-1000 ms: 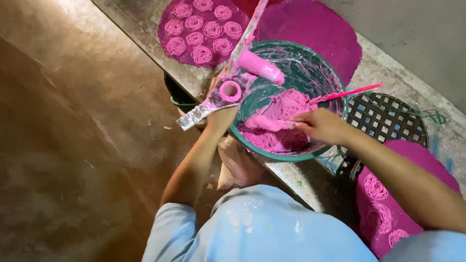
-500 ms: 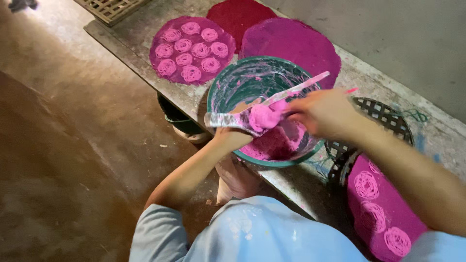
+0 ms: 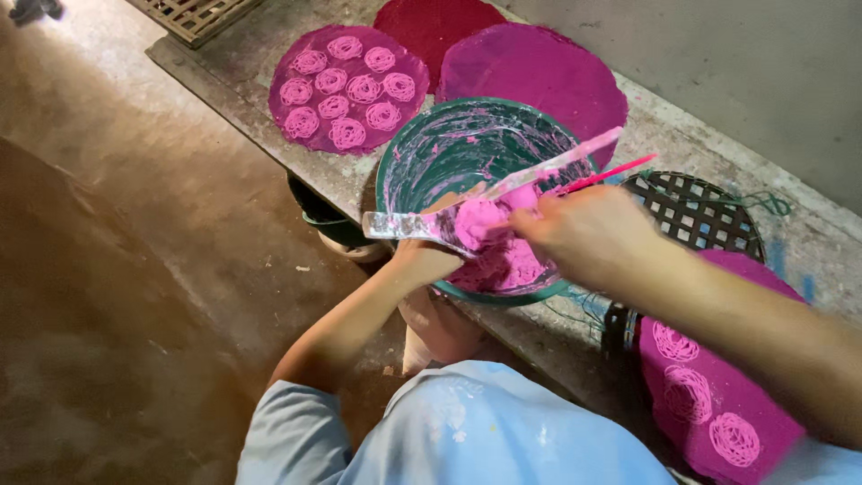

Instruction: The person scoops pink paste from a green bowl and loads it into a handheld extruder. They then squeeze the paste through the extruder to form spiral coils on a purple tray. The person repeats this process, filling the tray with multiple pink incense coils.

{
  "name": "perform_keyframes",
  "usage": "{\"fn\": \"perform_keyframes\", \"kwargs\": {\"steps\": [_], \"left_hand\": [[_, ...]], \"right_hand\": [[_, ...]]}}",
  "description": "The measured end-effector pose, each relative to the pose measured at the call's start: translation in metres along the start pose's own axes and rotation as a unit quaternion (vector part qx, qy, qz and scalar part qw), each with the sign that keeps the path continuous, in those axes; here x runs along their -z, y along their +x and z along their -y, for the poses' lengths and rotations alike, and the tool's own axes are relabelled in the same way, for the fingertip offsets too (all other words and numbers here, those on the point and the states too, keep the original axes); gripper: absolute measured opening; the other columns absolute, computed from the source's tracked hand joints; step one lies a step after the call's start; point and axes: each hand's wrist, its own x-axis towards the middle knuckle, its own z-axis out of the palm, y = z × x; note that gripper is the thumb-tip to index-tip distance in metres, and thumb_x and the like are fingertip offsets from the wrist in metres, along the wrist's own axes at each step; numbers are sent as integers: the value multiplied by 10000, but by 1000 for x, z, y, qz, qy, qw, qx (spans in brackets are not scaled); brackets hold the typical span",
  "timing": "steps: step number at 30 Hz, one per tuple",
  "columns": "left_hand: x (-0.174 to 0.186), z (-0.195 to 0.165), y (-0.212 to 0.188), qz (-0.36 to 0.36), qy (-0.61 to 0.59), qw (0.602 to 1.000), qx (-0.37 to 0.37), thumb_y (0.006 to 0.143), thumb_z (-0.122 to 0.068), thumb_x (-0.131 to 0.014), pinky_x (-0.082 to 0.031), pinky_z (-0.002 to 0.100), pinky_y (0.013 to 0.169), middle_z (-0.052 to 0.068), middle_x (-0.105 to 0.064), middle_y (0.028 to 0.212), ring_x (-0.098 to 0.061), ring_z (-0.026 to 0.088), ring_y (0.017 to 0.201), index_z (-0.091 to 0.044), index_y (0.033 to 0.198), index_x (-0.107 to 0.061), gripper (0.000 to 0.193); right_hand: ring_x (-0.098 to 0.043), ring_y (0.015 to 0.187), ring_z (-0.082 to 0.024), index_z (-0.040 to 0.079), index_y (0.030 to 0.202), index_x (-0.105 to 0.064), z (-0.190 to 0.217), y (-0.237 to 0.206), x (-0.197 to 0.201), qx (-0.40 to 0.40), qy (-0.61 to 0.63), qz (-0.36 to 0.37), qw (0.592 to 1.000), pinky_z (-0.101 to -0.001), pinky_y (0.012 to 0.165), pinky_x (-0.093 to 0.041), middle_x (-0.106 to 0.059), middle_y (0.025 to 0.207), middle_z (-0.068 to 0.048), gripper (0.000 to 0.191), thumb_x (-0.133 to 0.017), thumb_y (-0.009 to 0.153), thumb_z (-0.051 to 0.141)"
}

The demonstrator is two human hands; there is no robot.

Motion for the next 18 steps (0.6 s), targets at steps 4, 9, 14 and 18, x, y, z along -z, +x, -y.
{"fn": "perform_keyframes", "kwargs": {"steps": [4, 9, 14, 18], "left_hand": [[-14, -4, -5, 58, -5, 994, 97, 828, -273, -744, -482, 386, 991, 128, -639, 1316, -626, 289, 1164, -137, 1463, -546, 679], [-2, 30, -5, 45, -119, 975, 184, 882, -316, -717, -497, 322, 1093, 98, -665, 1372, -640, 193, 1263, -69, 1389, -512, 600], [-5, 41, 0, 63, 33, 996, 57, 887, -272, -725, -429, 326, 1119, 150, -564, 1421, -536, 220, 1294, -65, 1385, -509, 580], [-27, 25, 8, 107, -474, 867, 110, 963, -244, -580, -399, 319, 1184, 112, -540, 1514, -520, 214, 1386, -42, 1493, -438, 584]], "right_hand": [[-696, 615, -274, 135, 1058, -669, 13, 4, -4, 55, 13, -29, 998, -429, 499, -545, -649, 746, -76, 234, -615, 830, 141], [-689, 603, -227, 268, 1174, -679, -16, -47, 19, -96, -28, 32, 995, -405, 528, -556, -632, 756, -16, 402, -644, 799, 125], [-686, 646, -221, 233, 1122, -693, -31, -41, 8, -7, -51, -43, 998, -397, 516, -544, -624, 788, -16, 387, -672, 748, 135], [-681, 646, -230, 159, 1015, -660, -6, -3, 0, 63, -49, -62, 995, -398, 533, -545, -621, 755, -34, 234, -669, 783, 193]]}}
